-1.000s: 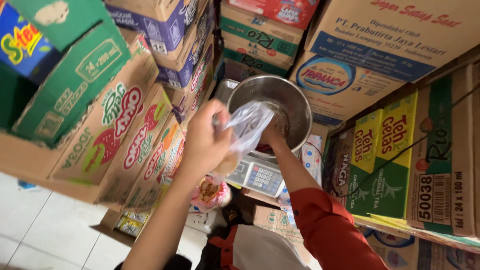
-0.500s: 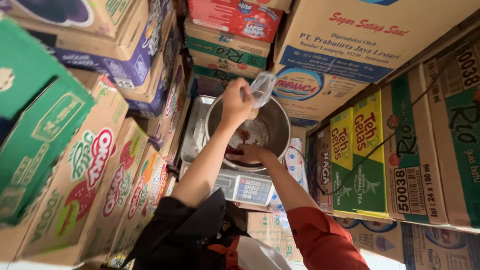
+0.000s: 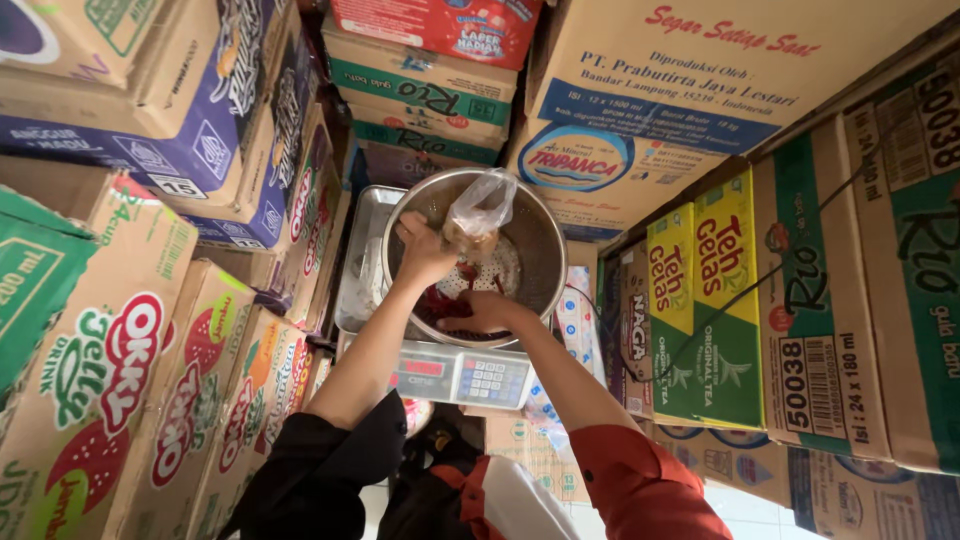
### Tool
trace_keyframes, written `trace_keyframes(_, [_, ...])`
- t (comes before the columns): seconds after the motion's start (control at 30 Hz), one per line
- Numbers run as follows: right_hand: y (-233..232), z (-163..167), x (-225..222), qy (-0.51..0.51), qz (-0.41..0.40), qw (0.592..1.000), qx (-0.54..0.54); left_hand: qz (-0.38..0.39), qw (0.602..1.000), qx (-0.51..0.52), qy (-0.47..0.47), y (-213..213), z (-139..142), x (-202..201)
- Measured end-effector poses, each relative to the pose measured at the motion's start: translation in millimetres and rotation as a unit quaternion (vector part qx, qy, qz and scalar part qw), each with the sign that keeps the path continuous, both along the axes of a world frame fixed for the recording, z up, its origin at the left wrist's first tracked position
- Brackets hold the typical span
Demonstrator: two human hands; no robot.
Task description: The person packs zinc supplement packets into a cardboard box, then moves to a digital scale to weigh and bag snack chips. The person handles zinc packets, a cardboard box, a digital scale, a metal colander, and snack chips.
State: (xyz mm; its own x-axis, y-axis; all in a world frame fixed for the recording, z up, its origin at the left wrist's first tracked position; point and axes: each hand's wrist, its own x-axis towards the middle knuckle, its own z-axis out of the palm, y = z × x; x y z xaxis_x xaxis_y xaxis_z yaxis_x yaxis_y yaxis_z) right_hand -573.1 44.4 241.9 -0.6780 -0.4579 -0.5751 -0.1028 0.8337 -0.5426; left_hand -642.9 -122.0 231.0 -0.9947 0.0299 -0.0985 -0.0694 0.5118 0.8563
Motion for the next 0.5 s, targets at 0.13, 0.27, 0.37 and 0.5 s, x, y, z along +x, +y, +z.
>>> trace_keyframes(0.13, [-4.6,-18.3,-2.6,0.030,0.017,0.999,-0.004,-0.106,0.989,-0.075,-0.074,-2.7,-11.2,3.9])
trace_keyframes(0.27, [-11.7,-18.9,-5.0,0.029,0.004,0.999,-0.023,-0.154,0.972,-0.124,-0.126,-3.1,0.6,6.7])
trace_keyframes(0.37, [-18.5,-11.2,-4.1,0.029,0.014,0.999,-0.022,-0.137,0.976,-0.086,-0.143,-3.5,25.5,15.7])
trace_keyframes(0.5, [-23.9,-3.6,-2.1,0.019,0.053,0.998,0.038,-0.135,0.974,-0.106,-0.148,-10.8,62.1,19.4])
